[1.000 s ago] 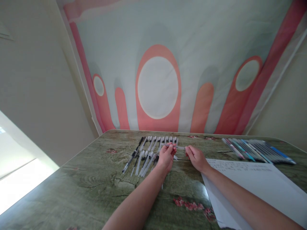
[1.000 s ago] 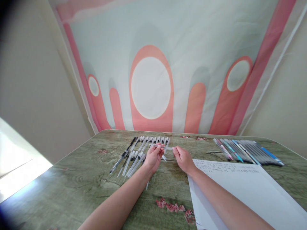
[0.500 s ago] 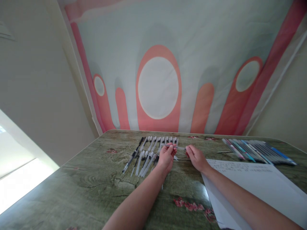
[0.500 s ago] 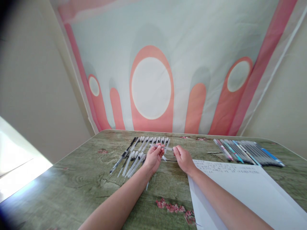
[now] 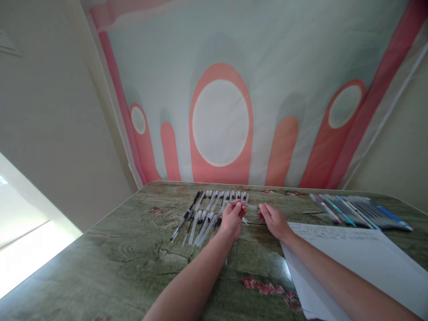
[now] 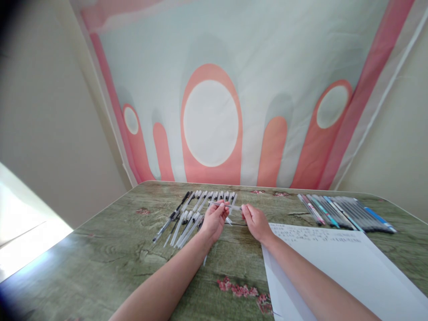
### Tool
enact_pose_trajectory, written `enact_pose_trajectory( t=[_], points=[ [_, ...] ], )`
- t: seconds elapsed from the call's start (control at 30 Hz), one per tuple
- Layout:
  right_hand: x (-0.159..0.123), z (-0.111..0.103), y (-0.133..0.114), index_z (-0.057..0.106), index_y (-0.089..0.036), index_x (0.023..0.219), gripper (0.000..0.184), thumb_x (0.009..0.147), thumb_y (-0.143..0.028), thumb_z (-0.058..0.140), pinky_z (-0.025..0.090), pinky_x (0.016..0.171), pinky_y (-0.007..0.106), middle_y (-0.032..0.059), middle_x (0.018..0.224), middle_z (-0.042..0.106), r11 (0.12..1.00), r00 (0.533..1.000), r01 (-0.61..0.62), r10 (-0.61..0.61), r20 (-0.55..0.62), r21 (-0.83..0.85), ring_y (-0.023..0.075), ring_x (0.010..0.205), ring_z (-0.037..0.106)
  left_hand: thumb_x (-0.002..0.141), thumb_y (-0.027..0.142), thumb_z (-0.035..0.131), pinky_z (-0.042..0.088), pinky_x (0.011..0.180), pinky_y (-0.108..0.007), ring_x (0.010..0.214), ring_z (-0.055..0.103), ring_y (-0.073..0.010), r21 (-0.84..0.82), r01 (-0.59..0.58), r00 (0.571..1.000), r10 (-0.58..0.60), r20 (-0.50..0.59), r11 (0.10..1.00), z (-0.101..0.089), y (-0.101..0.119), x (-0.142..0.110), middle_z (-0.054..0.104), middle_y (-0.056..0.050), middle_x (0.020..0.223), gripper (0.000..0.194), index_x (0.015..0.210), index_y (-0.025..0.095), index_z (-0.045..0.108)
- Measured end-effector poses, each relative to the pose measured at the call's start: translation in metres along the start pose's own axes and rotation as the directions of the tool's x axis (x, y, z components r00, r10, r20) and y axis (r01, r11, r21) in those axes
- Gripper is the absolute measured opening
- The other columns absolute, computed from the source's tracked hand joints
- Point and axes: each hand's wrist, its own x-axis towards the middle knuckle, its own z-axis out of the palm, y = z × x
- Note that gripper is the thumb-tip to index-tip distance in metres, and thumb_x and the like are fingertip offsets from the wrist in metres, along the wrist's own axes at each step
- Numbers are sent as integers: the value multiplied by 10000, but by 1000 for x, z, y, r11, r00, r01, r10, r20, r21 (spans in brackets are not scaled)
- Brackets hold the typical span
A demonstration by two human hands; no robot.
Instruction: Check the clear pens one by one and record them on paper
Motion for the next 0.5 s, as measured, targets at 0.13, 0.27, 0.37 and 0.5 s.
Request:
enact_pose_trajectory(
  t=[0.13,0.27,0.37,0.5],
  points=[
    [0,1,1,502,-208,822,237,869,-402,373,408,584,266,2,676,579,1000,1000,4,-3,-31,9,152,587,536,752,81,585,473,627,-171,602,556,-50,-17,-9,999,8,-31,1000,0,-1,1,618,-68,830,122,854,114,528],
    [0,1,2,488,-206,711,301,879,-407,341,396,588,267,-2,609,542,1000,1000,5,-6,-9,-30,150,575,519,761,70,567,471,619,-168,599,556,-49,-9,1,1000,-1,-20,1000,-2,-2,2,617,-65,817,122,866,111,522],
    [-1,1,3,483,-205,662,369,897,-406,283,387,570,261,-4,579,534,999,999,-39,39,20,7,140,541,510,764,65,558,473,619,-165,602,558,-49,-9,6,1000,-6,-11,1000,-2,-2,2,619,-66,823,123,872,111,521],
    [0,0,0,498,-211,798,270,884,-403,330,385,566,258,-5,657,568,998,999,-42,43,-11,39,139,561,522,767,67,554,477,622,-161,600,556,-44,-16,-1,1000,0,-31,1000,-2,-1,2,619,-62,820,113,866,114,527]
  ],
)
